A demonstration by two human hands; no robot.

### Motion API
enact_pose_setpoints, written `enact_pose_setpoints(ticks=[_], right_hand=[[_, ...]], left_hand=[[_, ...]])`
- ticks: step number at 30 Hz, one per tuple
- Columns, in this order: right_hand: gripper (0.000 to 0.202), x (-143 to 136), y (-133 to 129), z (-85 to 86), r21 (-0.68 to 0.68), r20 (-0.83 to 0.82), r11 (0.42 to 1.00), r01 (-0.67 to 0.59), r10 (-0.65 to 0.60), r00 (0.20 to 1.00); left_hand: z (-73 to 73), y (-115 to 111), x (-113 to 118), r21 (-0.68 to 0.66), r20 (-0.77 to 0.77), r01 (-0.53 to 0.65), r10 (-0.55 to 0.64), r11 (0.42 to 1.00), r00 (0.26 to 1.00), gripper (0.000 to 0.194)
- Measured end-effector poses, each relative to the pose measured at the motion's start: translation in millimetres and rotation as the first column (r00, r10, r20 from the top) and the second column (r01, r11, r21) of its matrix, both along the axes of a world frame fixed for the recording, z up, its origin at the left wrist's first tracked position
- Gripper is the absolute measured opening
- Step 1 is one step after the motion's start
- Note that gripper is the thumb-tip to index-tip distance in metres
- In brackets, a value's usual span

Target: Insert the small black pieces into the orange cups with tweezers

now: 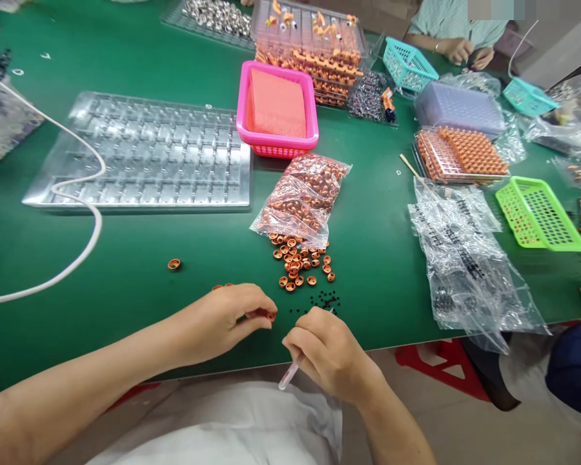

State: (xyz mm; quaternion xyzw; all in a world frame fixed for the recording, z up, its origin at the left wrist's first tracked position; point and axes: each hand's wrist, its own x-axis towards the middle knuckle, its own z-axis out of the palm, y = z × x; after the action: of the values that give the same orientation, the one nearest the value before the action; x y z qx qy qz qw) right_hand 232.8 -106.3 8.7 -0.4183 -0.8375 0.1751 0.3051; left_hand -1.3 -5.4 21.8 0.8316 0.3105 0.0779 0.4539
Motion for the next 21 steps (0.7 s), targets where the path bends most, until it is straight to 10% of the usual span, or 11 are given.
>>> enact_pose_setpoints(ticks=[10,21], right_hand=[[0.029,22,-14,-8.3,0.019,-0.180,0.975,0.220,-0.213,0.960],[0.029,27,-36,7.8,-0.185,-0.391,0.880,0.437,-0.474,0.789]], left_hand=[[17.2,32,-42,0.330,-0.473,0.008,0.158,0.944,0.867,0.021],[3.1,24,20,0.293,-0.295,-0.029,0.119,0.956,0.948,0.025]])
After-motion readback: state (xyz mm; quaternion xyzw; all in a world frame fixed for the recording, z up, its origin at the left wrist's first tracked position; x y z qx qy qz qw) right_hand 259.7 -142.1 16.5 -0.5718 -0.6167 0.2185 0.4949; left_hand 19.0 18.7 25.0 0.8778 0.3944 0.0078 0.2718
